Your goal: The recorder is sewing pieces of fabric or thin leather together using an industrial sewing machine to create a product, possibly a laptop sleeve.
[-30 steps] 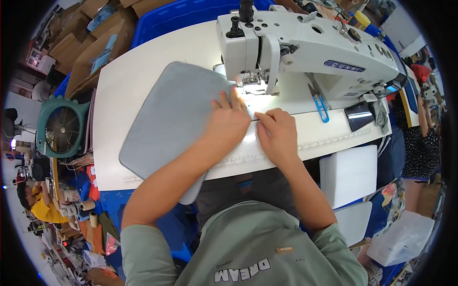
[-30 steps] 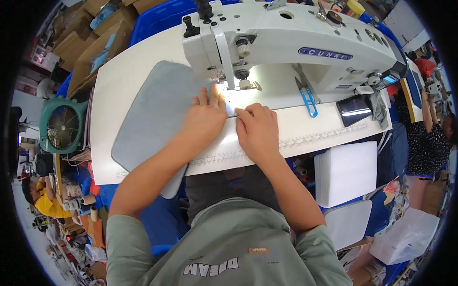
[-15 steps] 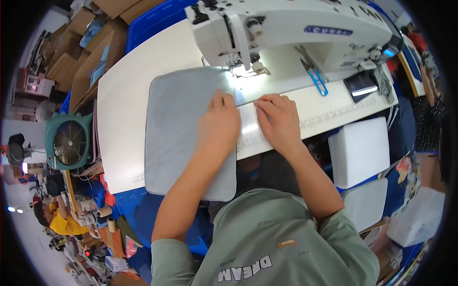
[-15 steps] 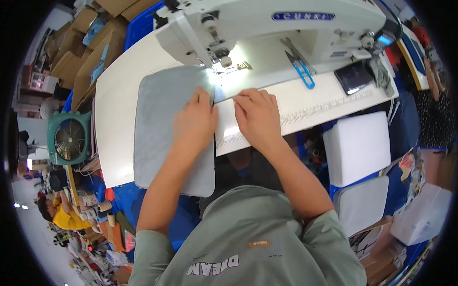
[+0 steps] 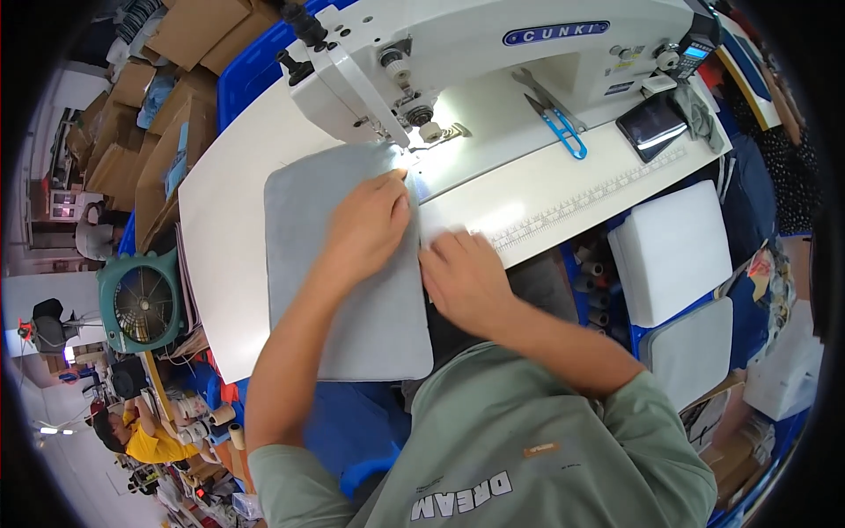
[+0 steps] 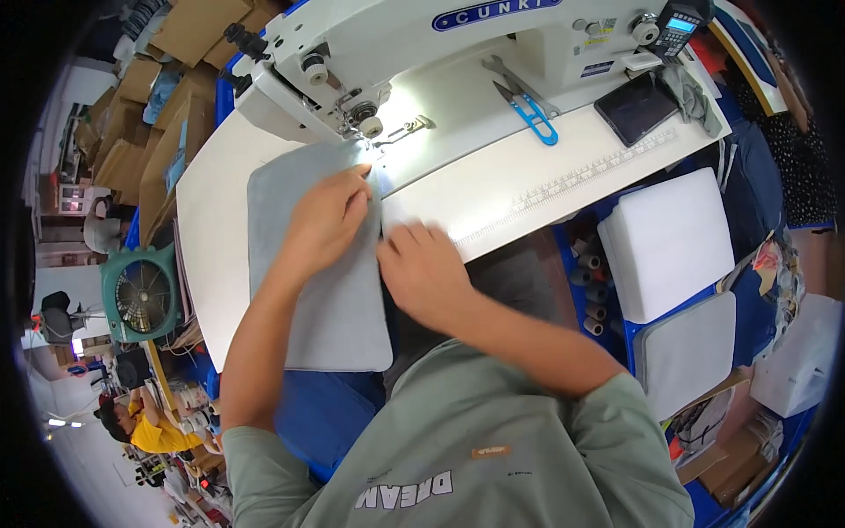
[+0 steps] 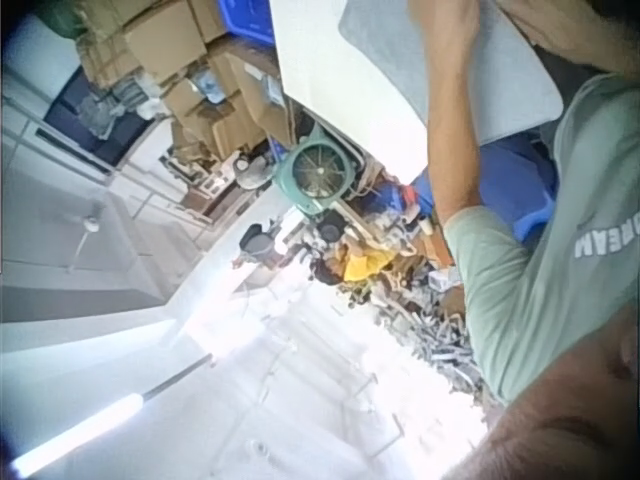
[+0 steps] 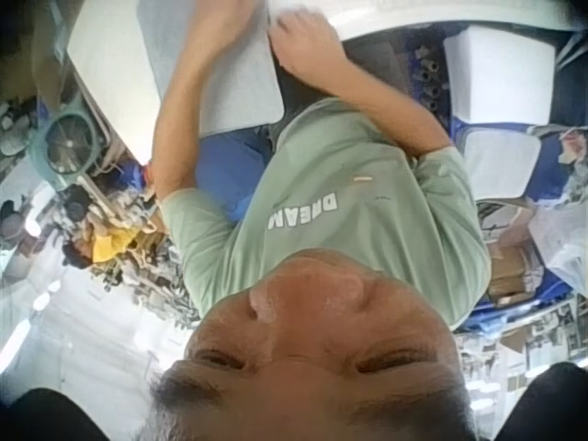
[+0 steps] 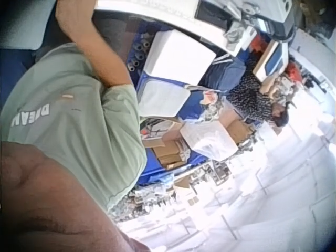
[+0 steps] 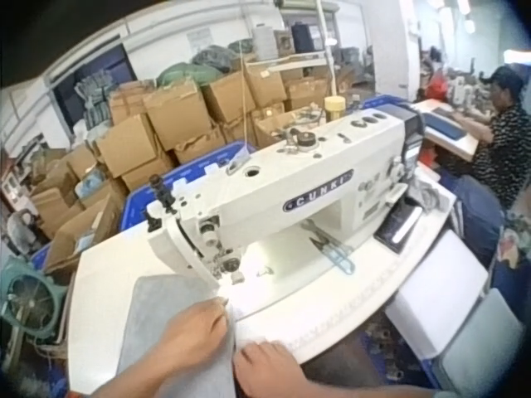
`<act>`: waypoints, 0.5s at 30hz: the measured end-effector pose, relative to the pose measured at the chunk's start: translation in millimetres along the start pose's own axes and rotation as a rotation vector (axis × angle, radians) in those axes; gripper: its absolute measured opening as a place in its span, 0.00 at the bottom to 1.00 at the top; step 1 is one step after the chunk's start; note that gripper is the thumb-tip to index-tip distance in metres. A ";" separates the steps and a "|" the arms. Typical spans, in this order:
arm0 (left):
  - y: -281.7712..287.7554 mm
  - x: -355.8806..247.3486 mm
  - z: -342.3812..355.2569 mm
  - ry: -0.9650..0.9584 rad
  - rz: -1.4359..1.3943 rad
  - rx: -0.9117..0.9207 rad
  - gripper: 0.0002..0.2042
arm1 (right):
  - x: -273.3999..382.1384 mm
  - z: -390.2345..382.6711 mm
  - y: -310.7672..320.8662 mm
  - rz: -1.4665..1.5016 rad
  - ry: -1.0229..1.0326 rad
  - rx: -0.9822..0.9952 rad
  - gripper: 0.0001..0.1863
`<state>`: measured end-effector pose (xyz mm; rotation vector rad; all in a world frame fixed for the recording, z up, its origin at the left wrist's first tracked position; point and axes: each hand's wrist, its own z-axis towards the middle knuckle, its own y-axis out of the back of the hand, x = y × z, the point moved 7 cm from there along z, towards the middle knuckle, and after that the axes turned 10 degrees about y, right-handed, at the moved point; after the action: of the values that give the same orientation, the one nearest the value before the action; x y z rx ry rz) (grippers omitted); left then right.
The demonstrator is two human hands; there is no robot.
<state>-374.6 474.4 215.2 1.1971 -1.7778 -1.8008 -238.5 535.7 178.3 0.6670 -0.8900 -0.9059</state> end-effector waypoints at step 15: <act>-30.5 -25.5 -5.1 -0.287 0.290 -0.381 0.18 | -24.6 -104.4 -29.9 1.615 -0.732 0.363 0.18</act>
<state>-346.3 494.9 195.5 0.5289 -1.5467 -2.0813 -167.0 555.9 95.4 -0.2583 -1.8041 0.5597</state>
